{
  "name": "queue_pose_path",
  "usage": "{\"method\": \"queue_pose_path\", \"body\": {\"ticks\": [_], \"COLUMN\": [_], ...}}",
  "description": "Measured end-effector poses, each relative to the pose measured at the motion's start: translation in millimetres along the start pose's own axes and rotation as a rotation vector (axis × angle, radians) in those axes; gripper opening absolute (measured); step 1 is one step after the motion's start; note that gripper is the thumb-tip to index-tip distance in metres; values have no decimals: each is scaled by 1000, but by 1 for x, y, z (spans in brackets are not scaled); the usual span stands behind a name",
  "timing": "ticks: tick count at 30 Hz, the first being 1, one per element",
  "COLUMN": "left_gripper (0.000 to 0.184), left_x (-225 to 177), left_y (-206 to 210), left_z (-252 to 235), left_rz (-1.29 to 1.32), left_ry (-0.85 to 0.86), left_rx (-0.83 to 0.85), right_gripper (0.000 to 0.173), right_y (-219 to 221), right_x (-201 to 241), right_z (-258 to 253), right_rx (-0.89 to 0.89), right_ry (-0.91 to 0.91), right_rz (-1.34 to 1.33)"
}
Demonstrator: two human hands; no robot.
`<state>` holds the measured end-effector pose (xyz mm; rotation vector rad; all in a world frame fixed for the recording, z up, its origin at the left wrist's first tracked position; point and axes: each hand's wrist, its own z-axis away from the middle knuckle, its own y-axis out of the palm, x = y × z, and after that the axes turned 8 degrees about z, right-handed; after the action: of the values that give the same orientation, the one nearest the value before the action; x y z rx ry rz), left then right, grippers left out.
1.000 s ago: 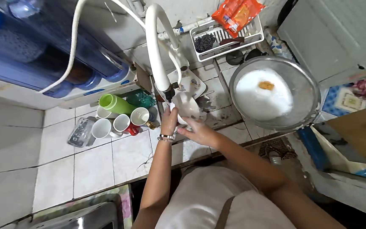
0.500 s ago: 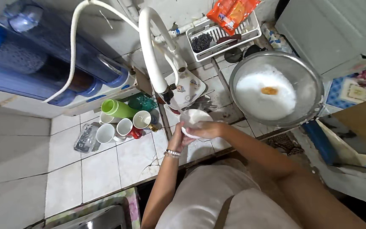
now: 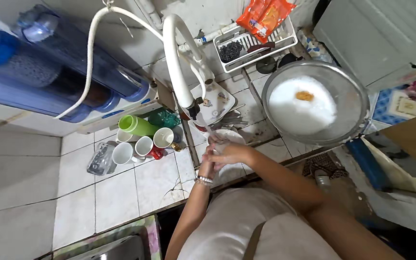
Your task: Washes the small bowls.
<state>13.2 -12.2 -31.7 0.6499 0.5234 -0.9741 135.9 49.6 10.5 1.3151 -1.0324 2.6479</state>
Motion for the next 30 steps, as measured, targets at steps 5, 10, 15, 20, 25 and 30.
{"method": "queue_pose_path", "body": {"ticks": [5, 10, 15, 20, 25, 30], "left_gripper": [66, 49, 55, 43, 56, 55], "left_x": [6, 2, 5, -6, -15, -17], "left_y": [-10, 2, 0, -1, 11, 5], "left_z": [-17, -2, -9, -5, 2, -7], "left_rz": [-105, -184, -269, -389, -290, -242], "left_ry": [-72, -87, -49, -4, -69, -3], "left_rx": [86, 15, 12, 33, -18, -26], "right_gripper": [77, 102, 68, 38, 29, 29], "right_y": [8, 14, 19, 13, -13, -29], "right_x": [-36, -43, -25, -55, -80, -93], "right_z": [-24, -18, -7, -38, -54, -49], "right_rx": [-31, -152, -271, -515, -386, -242], "right_ry": [27, 173, -74, -220, -239, 41], "right_rz": [58, 39, -177, -71, 77, 129]}}
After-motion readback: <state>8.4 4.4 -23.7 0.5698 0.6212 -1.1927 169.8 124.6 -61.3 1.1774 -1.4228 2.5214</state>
